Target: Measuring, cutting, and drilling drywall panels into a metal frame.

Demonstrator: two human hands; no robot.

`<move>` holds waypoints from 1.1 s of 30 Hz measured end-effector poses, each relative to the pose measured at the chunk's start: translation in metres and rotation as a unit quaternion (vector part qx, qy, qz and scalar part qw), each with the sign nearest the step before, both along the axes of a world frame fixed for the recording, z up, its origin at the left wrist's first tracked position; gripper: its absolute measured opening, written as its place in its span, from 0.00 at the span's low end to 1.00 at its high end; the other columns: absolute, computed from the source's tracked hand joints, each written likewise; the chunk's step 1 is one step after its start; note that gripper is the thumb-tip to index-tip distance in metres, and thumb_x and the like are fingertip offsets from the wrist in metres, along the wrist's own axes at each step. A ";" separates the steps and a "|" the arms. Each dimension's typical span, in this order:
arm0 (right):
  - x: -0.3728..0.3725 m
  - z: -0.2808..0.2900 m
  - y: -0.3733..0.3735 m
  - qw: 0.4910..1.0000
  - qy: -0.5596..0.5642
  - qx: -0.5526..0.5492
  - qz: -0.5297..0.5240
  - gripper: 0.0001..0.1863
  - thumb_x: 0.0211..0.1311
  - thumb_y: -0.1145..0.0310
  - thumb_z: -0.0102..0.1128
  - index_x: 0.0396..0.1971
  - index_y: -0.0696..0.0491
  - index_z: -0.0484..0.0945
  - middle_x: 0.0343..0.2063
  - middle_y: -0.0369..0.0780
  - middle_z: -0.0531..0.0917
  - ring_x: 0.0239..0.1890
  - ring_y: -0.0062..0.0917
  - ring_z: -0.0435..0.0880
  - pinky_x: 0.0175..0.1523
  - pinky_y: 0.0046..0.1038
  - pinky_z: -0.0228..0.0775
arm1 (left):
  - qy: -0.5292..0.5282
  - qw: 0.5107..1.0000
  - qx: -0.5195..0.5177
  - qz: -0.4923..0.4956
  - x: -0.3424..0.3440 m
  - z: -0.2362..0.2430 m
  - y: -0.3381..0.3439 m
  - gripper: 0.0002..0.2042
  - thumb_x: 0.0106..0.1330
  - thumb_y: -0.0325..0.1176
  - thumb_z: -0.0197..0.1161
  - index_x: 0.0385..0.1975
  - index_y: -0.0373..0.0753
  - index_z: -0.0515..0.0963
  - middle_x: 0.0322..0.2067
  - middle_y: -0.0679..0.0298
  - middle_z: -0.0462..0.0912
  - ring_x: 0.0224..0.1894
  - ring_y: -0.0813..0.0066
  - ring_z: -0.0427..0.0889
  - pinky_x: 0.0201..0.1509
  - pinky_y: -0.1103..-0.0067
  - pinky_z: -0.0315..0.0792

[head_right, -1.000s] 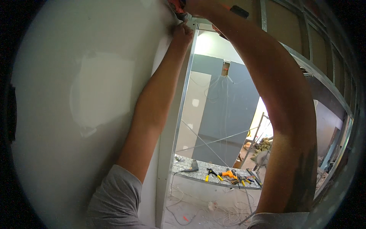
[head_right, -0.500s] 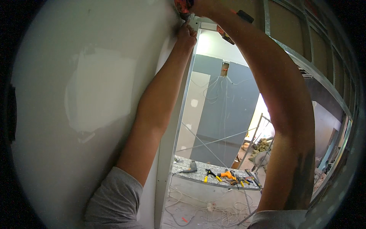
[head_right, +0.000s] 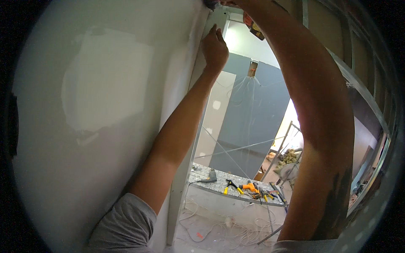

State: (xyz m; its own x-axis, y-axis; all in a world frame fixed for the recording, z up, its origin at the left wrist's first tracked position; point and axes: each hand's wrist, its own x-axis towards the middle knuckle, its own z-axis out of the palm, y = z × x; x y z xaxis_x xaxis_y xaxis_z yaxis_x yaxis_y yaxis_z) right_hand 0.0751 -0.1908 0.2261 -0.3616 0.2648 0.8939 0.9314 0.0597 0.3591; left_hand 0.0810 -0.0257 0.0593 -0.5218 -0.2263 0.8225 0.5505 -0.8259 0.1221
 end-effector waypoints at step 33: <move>0.069 -0.030 0.033 0.943 0.050 0.084 0.318 0.21 0.45 0.65 0.69 0.42 0.58 0.83 0.35 0.52 0.87 0.40 0.44 0.89 0.48 0.42 0.80 | -0.067 0.994 -0.087 0.013 -0.026 0.107 0.011 0.16 0.61 0.26 0.66 0.45 0.33 0.68 0.36 0.50 0.83 0.39 0.47 0.87 0.42 0.60 0.82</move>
State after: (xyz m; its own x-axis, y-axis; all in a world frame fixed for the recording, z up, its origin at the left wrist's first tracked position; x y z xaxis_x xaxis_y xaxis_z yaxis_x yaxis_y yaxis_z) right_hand 0.1437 -0.1574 0.1962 -0.3109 -0.1252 0.9422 0.7564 0.5677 0.3250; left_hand 0.0551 -0.0148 0.1664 -0.6256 -0.1024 0.7734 0.5409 -0.7713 0.3354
